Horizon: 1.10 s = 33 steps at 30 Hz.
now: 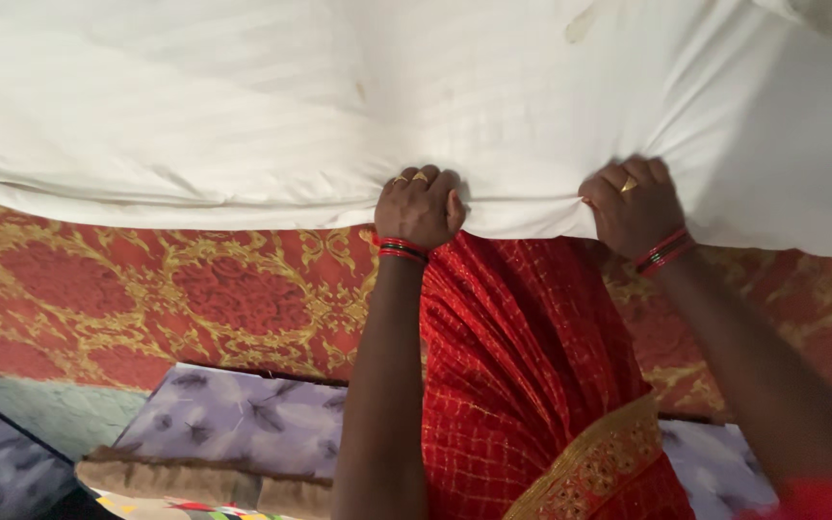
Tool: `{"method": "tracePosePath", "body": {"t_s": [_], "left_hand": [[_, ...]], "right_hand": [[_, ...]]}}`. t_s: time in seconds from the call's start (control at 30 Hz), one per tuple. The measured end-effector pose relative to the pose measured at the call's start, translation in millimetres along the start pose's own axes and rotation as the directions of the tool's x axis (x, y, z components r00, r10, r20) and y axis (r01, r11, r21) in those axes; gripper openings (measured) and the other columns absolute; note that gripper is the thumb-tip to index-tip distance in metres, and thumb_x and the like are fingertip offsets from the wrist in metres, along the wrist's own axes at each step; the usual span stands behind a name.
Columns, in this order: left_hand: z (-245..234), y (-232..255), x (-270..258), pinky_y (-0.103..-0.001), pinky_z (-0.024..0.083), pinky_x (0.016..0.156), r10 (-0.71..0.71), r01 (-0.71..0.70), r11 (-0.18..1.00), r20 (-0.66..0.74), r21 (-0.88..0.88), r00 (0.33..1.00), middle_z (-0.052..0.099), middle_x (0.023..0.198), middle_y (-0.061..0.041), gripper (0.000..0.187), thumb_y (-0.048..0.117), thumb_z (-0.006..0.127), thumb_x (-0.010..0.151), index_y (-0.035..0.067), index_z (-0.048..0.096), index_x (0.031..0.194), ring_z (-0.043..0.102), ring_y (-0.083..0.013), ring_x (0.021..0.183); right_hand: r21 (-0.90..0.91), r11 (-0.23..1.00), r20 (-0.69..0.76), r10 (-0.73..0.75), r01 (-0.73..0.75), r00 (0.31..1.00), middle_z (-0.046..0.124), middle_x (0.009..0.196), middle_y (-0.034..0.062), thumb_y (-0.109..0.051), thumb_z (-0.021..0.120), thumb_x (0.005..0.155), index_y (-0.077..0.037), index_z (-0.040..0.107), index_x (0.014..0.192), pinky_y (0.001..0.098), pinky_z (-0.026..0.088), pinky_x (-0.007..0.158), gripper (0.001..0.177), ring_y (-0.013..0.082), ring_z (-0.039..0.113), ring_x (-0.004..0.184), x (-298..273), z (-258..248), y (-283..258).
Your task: The person spreads and tucks a white sheet over a mattress with their hands, smoothing the surface and pulling it tight along the edges.
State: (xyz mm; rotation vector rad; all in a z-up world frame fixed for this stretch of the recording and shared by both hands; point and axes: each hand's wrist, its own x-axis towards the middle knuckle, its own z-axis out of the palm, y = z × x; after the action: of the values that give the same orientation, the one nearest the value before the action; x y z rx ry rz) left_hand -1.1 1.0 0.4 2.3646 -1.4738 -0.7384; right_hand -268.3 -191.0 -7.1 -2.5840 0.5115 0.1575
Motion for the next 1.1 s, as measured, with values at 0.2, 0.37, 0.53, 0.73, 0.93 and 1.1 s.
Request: {"method": "tracePosePath", "body": {"t_s": [0.2,0.37,0.53,0.73,0.93,1.1], "left_hand": [[-23,19,8,-0.049,0.053,0.088,0.026,-0.029,0.997,-0.043,-0.073,0.999,0.073,0.098,-0.008,0.018,0.026,0.061,0.091,0.013,0.071,0.097,0.07,-0.0283,0.094],[-1,86,19,-0.047,0.05,0.104,0.195,-0.172,0.94,0.054,-0.295,0.979,0.073,0.112,-0.009,0.031,0.04,0.063,0.099,0.013,0.066,0.116,0.067,-0.0271,0.112],[21,102,28,-0.047,0.05,0.088,0.188,-0.188,0.982,-0.009,0.017,0.982,0.073,0.105,-0.005,0.027,0.039,0.054,0.102,0.018,0.068,0.109,0.069,-0.0267,0.099],[20,102,25,-0.045,0.051,0.076,0.154,-0.152,0.987,0.047,-0.043,0.987,0.071,0.08,-0.007,0.028,0.035,0.056,0.105,0.013,0.068,0.092,0.068,-0.0276,0.073],[8,109,32,-0.044,0.051,0.076,0.107,-0.105,0.991,0.016,-0.076,0.994,0.072,0.077,-0.008,0.031,0.033,0.055,0.105,0.013,0.069,0.085,0.068,-0.0279,0.072],[6,113,35,-0.045,0.051,0.079,0.059,-0.049,0.996,0.122,-0.077,0.991,0.072,0.077,-0.009,0.035,0.033,0.052,0.107,0.012,0.07,0.087,0.068,-0.0289,0.072]], "right_hand": [[-0.049,0.999,-0.008,-0.009,0.009,1.0,0.067,0.093,0.0052,-0.014,0.062,0.093,-0.015,0.066,0.094,0.0449,0.048,0.087,0.004,0.0289,0.063,0.093,16,-13,-14],[-0.038,0.999,0.051,0.016,-0.014,0.999,0.069,0.094,0.0082,-0.015,0.058,0.093,-0.013,0.066,0.096,0.0448,0.049,0.085,0.009,0.0288,0.064,0.091,14,-10,-11],[0.069,0.996,0.08,0.053,-0.059,0.995,0.07,0.095,0.0079,-0.02,0.056,0.092,-0.012,0.065,0.095,0.048,0.05,0.087,0.013,0.0299,0.065,0.093,18,-13,-12],[0.04,0.998,0.136,0.04,-0.046,0.99,0.07,0.102,0.0065,-0.021,0.054,0.09,-0.013,0.066,0.1,0.046,0.05,0.09,0.018,0.0272,0.064,0.099,24,-20,-17],[0.006,1.0,0.153,-0.007,0.006,0.988,0.068,0.107,0.0065,-0.028,0.061,0.091,-0.013,0.068,0.108,0.0443,0.049,0.086,0.023,0.0274,0.064,0.099,28,-35,-21],[0.247,0.961,0.089,0.105,-0.124,0.991,0.07,0.096,-0.0002,-0.034,0.075,0.081,-0.018,0.073,0.1,0.0387,0.052,0.085,0.025,0.0208,0.066,0.093,16,-54,19]]}}
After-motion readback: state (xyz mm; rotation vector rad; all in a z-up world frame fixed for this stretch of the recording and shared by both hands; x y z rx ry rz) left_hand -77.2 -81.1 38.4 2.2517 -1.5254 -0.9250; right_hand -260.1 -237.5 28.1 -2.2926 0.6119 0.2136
